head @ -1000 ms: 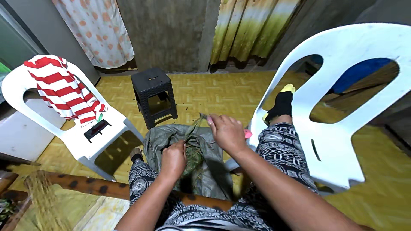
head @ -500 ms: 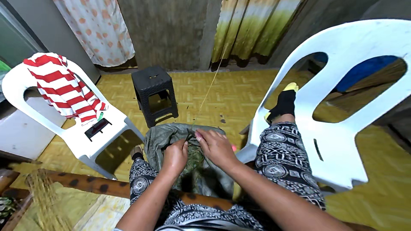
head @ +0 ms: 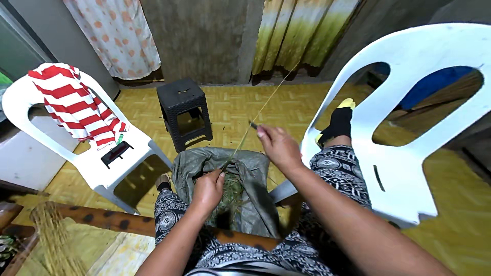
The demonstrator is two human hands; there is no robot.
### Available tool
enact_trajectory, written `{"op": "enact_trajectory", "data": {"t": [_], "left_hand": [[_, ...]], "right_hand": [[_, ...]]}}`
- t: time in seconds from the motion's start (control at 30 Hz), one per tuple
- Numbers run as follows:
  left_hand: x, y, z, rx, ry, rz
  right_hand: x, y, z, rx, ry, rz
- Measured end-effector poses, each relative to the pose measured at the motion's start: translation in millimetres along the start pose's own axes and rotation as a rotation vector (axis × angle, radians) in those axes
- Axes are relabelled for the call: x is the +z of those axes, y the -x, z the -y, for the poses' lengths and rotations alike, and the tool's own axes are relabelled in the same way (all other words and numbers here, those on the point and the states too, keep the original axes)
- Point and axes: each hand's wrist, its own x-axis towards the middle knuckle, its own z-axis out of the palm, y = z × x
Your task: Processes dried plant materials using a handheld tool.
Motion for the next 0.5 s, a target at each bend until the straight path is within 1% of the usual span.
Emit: {"op": "enact_trajectory", "data": {"t": [0.07, 0.1, 0.17, 0.27, 0.33, 0.4, 0.5], "left_hand": [[0.6, -0.4, 1.4, 0.003, -0.004, -0.010], [1.3, -0.8, 2.1, 0.001, -0.001, -0.016], [2.6, -2.3, 1.7, -0.004, 0.005, -0.020], [4.6, -5.7, 0.0, 0.009, 0.004, -0.010], [6.5, -6.1, 1.0, 0.021, 0.012, -0.001], [6.8, -6.0, 2.7, 0.012, 0.017, 0.011], [4.3, -4.5, 9.3, -0.037, 0.019, 0.059]], "right_hand": [[-6.1, -3.9, -0.1, 0.033, -0.077, -0.056], [-6.9, -2.4, 2.7, 0.048, -0.137, -0.040], [-4.9, 5.1, 13.2, 0.124, -0.319, 0.093], [5.1, 13.6, 29.9, 0.339, -0.733, 0.305], [10.5, 14.2, 34.9, 0.479, -0.931, 0.369], [12.5, 11.7, 33.0, 0.546, -1.035, 0.379], [12.2, 5.7, 28.0, 0.567, -1.066, 0.346]]}}
